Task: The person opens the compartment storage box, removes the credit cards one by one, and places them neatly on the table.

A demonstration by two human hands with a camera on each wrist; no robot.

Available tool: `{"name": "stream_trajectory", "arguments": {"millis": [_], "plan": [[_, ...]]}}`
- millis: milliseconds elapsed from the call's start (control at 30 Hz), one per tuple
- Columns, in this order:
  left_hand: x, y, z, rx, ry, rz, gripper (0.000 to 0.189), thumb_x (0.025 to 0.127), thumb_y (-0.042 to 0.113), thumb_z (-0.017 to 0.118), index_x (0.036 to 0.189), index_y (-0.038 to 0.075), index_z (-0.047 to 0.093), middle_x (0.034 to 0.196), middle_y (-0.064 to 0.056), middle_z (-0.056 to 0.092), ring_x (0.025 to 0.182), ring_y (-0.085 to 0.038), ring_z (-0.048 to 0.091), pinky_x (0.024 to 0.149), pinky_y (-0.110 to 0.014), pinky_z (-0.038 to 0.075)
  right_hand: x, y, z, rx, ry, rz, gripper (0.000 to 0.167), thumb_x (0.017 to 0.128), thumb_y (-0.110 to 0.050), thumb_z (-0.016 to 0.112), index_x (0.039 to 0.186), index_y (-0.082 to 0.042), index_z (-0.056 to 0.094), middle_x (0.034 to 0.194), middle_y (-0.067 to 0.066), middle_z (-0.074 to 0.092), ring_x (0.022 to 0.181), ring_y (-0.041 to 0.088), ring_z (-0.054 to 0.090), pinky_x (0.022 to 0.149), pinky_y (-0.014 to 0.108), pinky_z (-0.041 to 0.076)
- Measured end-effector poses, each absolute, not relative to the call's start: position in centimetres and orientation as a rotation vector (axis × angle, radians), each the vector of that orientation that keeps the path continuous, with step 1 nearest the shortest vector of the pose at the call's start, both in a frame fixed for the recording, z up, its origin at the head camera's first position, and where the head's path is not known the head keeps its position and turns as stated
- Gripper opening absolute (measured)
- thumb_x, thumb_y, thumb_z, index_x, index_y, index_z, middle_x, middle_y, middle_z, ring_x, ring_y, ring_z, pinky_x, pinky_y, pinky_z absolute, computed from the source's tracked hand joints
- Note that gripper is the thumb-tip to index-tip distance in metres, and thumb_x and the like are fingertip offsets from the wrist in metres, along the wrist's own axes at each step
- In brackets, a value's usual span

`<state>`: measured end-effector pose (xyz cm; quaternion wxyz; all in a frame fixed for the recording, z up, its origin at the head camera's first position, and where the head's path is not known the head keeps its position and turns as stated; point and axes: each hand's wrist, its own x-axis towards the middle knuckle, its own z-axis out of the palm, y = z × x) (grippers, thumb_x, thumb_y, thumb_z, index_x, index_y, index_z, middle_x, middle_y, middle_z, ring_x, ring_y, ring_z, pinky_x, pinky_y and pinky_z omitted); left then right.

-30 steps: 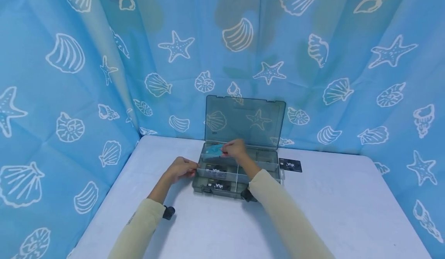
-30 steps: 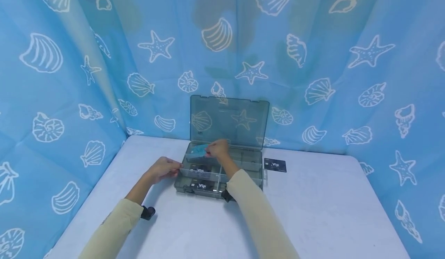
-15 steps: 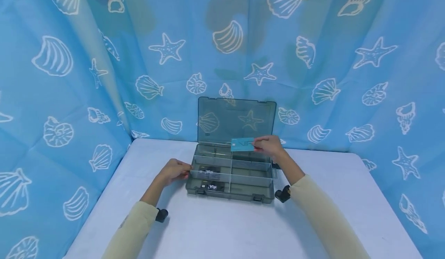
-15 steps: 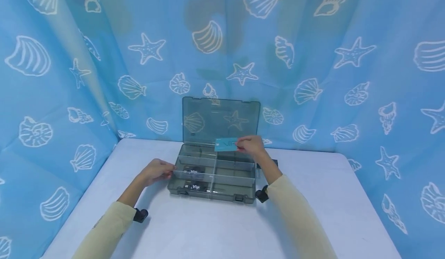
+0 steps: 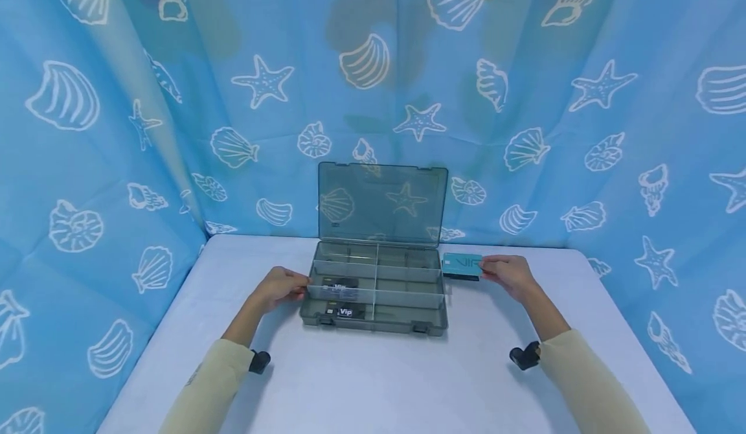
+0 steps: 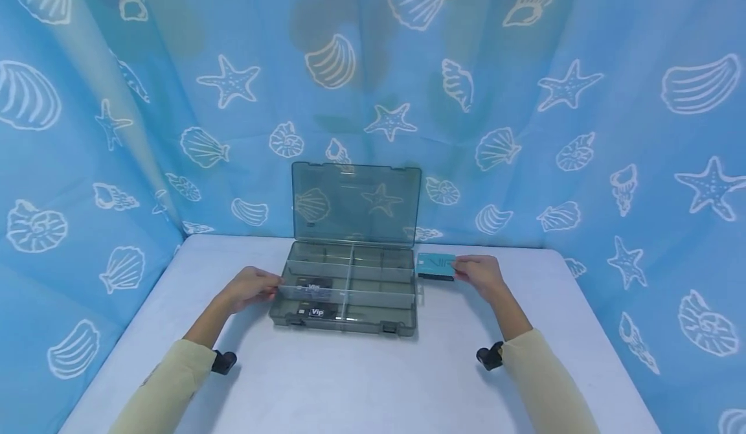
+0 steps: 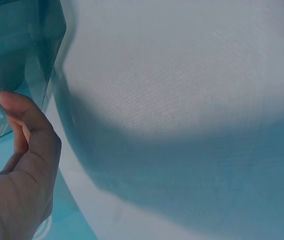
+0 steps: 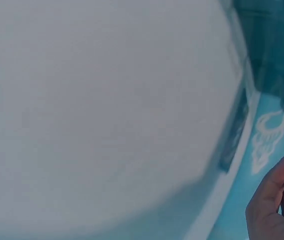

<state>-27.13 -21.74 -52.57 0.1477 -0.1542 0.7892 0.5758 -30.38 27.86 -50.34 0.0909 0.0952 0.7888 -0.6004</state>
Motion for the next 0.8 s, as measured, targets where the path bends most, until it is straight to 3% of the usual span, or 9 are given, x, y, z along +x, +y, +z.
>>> {"name": "stream_trajectory", "arguments": {"millis": [267,500,800], "plan": [[-27.2,-21.7,-52.5,-0.464,2.257,1.66,0.034,0.089,0.017,0.07,0.112,-0.006,0.063,0.098,-0.014,0.063,0.08,-0.02,0.063,0.069,-0.027,0.057,-29.2,29.1,-53.0,0.322,2.399,-1.632,0.04,0.095,-0.012,0.061,0.128,0.011,0.054,0.122,0.026,0.058,0.085,0.017,0.067,0.077,0.026,0.057],[-27.2,-21.8,-52.5,-0.468,2.259,1.655,0.035,0.088,0.018,0.071,0.112,-0.006,0.063,0.099,-0.015,0.063,0.081,-0.02,0.063,0.069,-0.027,0.057,-29.5,28.4,-54.7,0.4,2.645,-1.3,0.036,0.087,-0.021,0.072,0.112,0.005,0.067,0.094,0.015,0.07,0.07,0.015,0.067,0.058,0.019,0.051],[-26.9,-21.7,-52.1,-0.454,2.257,1.653,0.033,0.089,0.017,0.07,0.112,-0.006,0.063,0.097,-0.014,0.063,0.079,-0.019,0.062,0.069,-0.027,0.057,-30.0,27.4,-54.2,0.377,2.782,-1.01,0.034,0.078,-0.023,0.082,0.096,0.003,0.07,0.075,0.008,0.067,0.064,0.017,0.063,0.059,0.027,0.051]]}}
